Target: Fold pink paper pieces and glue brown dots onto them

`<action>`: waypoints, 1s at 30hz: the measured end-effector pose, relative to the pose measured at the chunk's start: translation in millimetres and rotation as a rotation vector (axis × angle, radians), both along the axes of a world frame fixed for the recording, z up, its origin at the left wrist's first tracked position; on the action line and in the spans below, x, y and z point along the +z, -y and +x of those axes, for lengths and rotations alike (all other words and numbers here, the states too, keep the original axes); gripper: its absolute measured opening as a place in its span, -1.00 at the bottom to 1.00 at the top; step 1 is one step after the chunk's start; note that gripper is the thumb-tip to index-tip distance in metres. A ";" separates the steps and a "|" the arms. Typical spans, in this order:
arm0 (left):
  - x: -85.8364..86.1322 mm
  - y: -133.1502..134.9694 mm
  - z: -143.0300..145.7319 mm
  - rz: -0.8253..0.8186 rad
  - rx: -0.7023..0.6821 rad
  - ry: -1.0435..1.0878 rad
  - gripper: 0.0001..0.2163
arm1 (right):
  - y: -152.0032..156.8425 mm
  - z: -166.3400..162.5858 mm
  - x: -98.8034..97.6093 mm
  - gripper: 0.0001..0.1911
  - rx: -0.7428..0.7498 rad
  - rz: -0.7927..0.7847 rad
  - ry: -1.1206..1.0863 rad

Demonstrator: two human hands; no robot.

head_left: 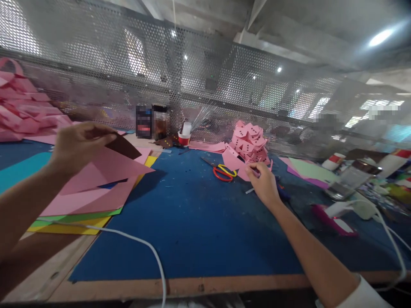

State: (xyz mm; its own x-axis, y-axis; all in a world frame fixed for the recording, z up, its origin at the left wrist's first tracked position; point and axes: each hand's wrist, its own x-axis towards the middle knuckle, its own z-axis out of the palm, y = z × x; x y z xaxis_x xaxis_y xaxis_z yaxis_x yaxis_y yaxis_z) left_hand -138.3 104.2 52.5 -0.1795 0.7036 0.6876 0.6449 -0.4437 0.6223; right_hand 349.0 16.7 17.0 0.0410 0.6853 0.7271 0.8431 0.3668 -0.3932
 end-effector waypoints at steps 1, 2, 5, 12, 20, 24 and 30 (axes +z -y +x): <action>1.1 0.5 0.0 0.028 0.028 -0.030 -0.68 | -0.2 0.4 0.2 -0.81 -0.005 0.000 0.000; 2.2 1.0 0.0 0.061 0.060 -0.067 -0.69 | -0.2 0.7 0.4 -0.80 -0.012 0.000 -0.002; 5.3 1.9 1.1 0.142 0.165 -0.162 -0.72 | -0.3 1.8 0.7 -0.80 -0.039 0.008 -0.010; 4.7 5.4 9.0 0.287 0.217 -0.171 -0.76 | -1.2 3.3 -0.3 -0.80 -0.047 0.010 -0.001; 1.8 3.6 3.1 0.366 0.290 -0.083 -0.70 | -1.2 3.1 -0.9 -0.79 -0.041 0.008 0.003; 9.8 12.9 11.4 0.498 0.303 -0.061 -0.74 | -1.5 3.2 -1.3 -0.81 -0.038 0.005 0.004; 20.9 33.5 33.7 0.556 0.141 -0.086 -0.81 | -1.2 0.2 -2.1 -0.78 -0.026 0.007 0.022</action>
State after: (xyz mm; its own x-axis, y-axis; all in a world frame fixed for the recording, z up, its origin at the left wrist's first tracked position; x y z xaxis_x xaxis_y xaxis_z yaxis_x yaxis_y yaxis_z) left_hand -104.6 70.6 73.4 -0.1724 0.2060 0.9633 0.7594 -0.5951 0.2631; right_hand 349.2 17.9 14.9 0.0424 0.6792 0.7327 0.8607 0.3476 -0.3720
